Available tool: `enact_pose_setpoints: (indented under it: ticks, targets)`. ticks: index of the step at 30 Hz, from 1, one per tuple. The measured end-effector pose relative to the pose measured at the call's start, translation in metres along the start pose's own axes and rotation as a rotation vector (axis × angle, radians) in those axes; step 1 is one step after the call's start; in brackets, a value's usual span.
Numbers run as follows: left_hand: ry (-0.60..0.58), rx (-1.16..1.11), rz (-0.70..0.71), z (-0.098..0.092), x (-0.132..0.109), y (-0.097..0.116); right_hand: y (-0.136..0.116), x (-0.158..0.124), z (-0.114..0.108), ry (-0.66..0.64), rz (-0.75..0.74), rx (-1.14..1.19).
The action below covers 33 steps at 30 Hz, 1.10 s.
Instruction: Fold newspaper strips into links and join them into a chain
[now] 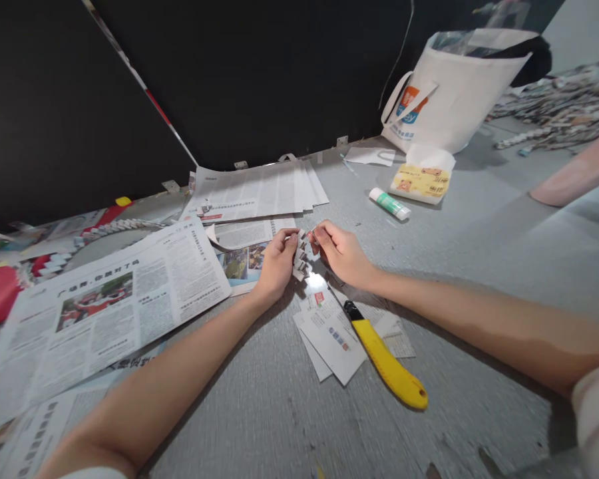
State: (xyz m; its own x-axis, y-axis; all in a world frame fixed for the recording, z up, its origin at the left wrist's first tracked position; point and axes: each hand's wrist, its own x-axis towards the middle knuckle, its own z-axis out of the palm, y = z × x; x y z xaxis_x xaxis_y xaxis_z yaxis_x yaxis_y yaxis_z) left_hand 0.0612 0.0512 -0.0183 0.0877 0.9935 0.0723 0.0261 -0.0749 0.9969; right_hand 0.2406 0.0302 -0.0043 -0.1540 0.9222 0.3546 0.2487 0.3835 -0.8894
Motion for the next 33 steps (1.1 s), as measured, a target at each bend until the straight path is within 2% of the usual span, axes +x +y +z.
enact_pose_setpoints:
  ticks: [6,16,24,33]
  targets:
    - [-0.003,0.000,-0.015,0.0007,0.0002,0.0013,-0.0006,0.0011,-0.0002,0.000,-0.012,-0.046]
    - [0.004,0.022,-0.002,0.0008,0.0001,0.0020,-0.0006,-0.0007,-0.0002,-0.018,0.005,0.023]
    - [-0.061,-0.026,-0.057,0.0006,-0.0022,0.0008,0.0013,0.0034,0.0024,0.002,0.092,0.068]
    - [-0.140,-0.023,-0.014,0.0011,-0.0020,0.0011,0.0021,0.0036,0.0017,-0.011,0.103,0.055]
